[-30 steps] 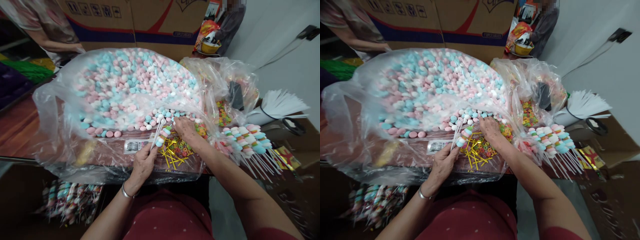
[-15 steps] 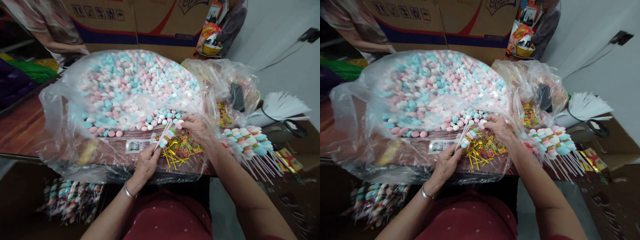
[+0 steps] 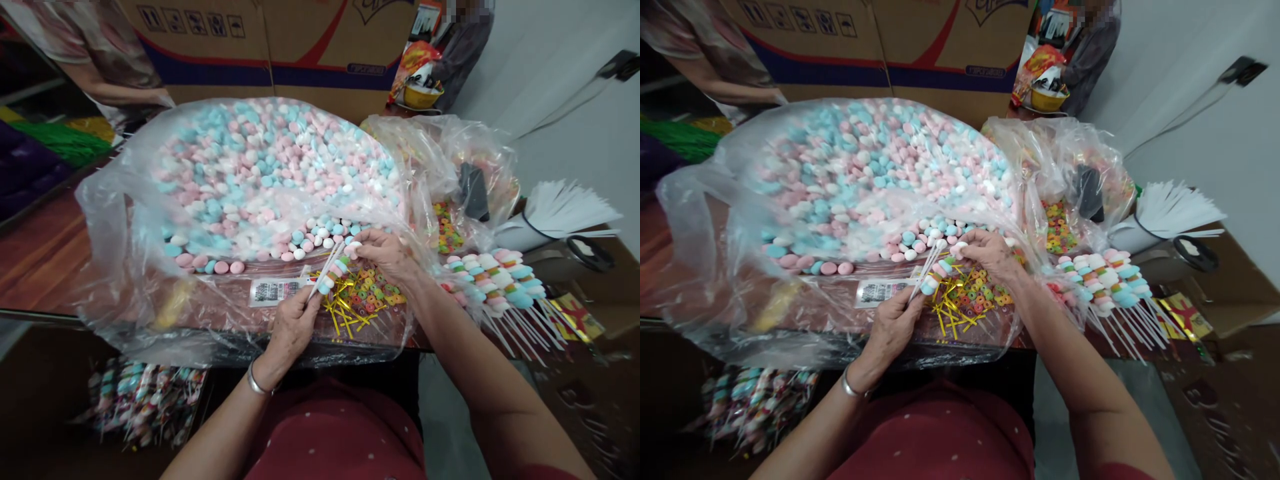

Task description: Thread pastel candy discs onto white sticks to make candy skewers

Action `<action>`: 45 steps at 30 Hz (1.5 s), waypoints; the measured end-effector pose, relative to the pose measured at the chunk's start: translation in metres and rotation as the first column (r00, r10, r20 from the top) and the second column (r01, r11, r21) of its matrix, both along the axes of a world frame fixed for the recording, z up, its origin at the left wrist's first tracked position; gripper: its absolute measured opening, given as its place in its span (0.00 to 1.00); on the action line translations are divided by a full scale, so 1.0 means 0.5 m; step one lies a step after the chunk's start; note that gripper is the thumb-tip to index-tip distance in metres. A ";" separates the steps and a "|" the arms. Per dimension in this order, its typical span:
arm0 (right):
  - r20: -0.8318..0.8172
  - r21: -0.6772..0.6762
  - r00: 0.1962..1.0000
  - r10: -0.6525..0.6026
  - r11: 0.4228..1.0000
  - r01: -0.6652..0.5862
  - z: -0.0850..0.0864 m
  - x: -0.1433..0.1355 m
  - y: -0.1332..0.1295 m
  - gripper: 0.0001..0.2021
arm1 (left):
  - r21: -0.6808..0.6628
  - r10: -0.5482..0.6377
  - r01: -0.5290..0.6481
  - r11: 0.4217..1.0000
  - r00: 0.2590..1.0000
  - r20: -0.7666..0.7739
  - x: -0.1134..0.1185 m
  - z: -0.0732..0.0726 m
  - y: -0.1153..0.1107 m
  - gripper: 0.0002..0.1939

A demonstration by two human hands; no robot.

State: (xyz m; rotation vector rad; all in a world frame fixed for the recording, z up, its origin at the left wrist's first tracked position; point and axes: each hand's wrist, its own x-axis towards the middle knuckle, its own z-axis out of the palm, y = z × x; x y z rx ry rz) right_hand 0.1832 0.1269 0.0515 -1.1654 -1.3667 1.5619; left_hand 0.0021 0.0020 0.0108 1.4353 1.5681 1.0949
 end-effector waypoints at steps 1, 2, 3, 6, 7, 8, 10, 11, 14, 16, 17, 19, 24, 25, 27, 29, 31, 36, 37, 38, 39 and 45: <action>0.000 0.014 1.000 0.004 1.000 -0.004 -0.001 0.000 -0.002 0.11 | -0.001 0.001 -0.001 1.000 1.000 -0.003 0.000 0.001 0.000 0.14; 0.002 0.031 1.000 0.008 0.999 -0.008 -0.001 -0.001 -0.005 0.12 | -0.003 0.001 -0.001 1.000 1.000 -0.005 0.001 0.001 0.000 0.14; 0.006 0.051 1.000 0.013 0.999 -0.013 0.000 -0.001 -0.008 0.12 | -0.007 -0.001 0.001 1.000 1.000 -0.007 0.001 0.001 0.000 0.14; 0.047 0.146 0.998 0.041 0.988 -0.047 0.000 -0.001 -0.019 0.13 | -0.017 -0.007 0.007 1.000 1.000 -0.002 0.001 0.000 0.000 0.15; 0.074 0.189 0.996 0.052 0.980 -0.065 -0.001 0.001 -0.022 0.14 | -0.022 -0.007 0.007 1.000 1.000 0.001 0.001 0.000 0.000 0.15; 0.109 0.238 0.992 0.055 0.968 -0.080 -0.002 0.002 -0.025 0.14 | -0.024 -0.007 0.007 1.000 1.000 0.003 0.002 -0.001 0.000 0.15; 0.198 0.327 0.979 0.041 0.939 -0.105 -0.005 0.006 -0.029 0.14 | -0.024 -0.006 0.006 1.000 1.000 0.005 0.002 -0.002 0.000 0.15; 0.243 0.358 0.970 0.027 0.927 -0.115 -0.008 0.007 -0.031 0.14 | -0.021 -0.005 0.005 1.000 1.000 0.005 0.002 -0.002 0.000 0.16; 0.320 0.387 0.947 0.006 0.912 -0.137 -0.015 0.009 -0.033 0.17 | -0.008 0.005 -0.005 1.000 1.000 0.008 0.002 -0.008 0.000 0.15; 0.316 0.376 0.948 0.028 0.914 -0.152 -0.022 0.008 -0.033 0.19 | 0.002 0.008 -0.008 1.000 1.000 0.014 0.002 -0.014 -0.001 0.15; 0.308 0.372 0.950 0.041 0.914 -0.160 -0.026 0.008 -0.033 0.19 | 0.007 0.008 -0.008 1.000 1.000 0.016 0.002 -0.017 -0.002 0.15; 0.306 0.380 0.950 0.061 0.907 -0.181 -0.034 0.008 -0.033 0.19 | 0.013 0.005 -0.005 1.000 1.000 0.016 0.001 -0.020 -0.003 0.14; 0.369 0.497 0.929 0.037 0.836 -0.231 -0.051 0.007 -0.042 0.20 | 0.015 0.006 -0.006 1.000 1.000 0.005 0.001 -0.018 -0.004 0.14; 0.385 0.523 0.923 0.020 0.819 -0.236 -0.054 0.006 -0.045 0.20 | 0.016 0.010 -0.010 1.000 1.000 0.005 0.002 -0.018 -0.003 0.13; 0.418 0.566 0.908 -0.009 0.784 -0.253 -0.060 0.003 -0.050 0.21 | 0.015 0.021 -0.021 1.000 1.000 0.009 0.002 -0.017 -0.002 0.14; 0.456 0.591 0.889 -0.028 0.757 -0.279 -0.067 0.001 -0.053 0.21 | 0.015 0.032 -0.033 0.999 0.999 0.015 0.002 -0.016 0.000 0.14; 0.473 0.611 0.881 -0.034 0.733 -0.300 -0.072 0.001 -0.053 0.20 | 0.013 0.036 -0.036 0.999 0.999 0.019 0.001 -0.016 0.000 0.14; 0.380 0.615 0.924 0.036 0.737 -0.281 -0.063 -0.002 -0.058 0.20 | -0.003 0.044 -0.044 0.999 0.999 0.030 -0.003 -0.019 -0.001 0.14; 0.325 0.590 0.944 0.055 0.768 -0.248 -0.058 -0.006 -0.063 0.21 | -0.007 0.046 -0.046 0.999 0.998 0.044 -0.004 -0.020 -0.002 0.15; 0.246 0.556 0.966 0.075 0.806 -0.204 -0.054 -0.011 -0.070 0.24 | -0.010 0.048 -0.047 0.999 0.997 0.062 -0.005 -0.020 -0.003 0.15; 0.147 0.509 0.985 0.088 0.847 -0.152 -0.050 -0.019 -0.078 0.28 | -0.008 0.048 -0.048 0.999 0.995 0.085 -0.005 -0.021 -0.004 0.15; -0.268 0.152 0.963 -0.022 0.986 0.065 -0.055 -0.074 -0.133 0.48 | 0.102 0.000 -0.019 0.995 0.984 0.176 -0.009 -0.021 -0.009 0.14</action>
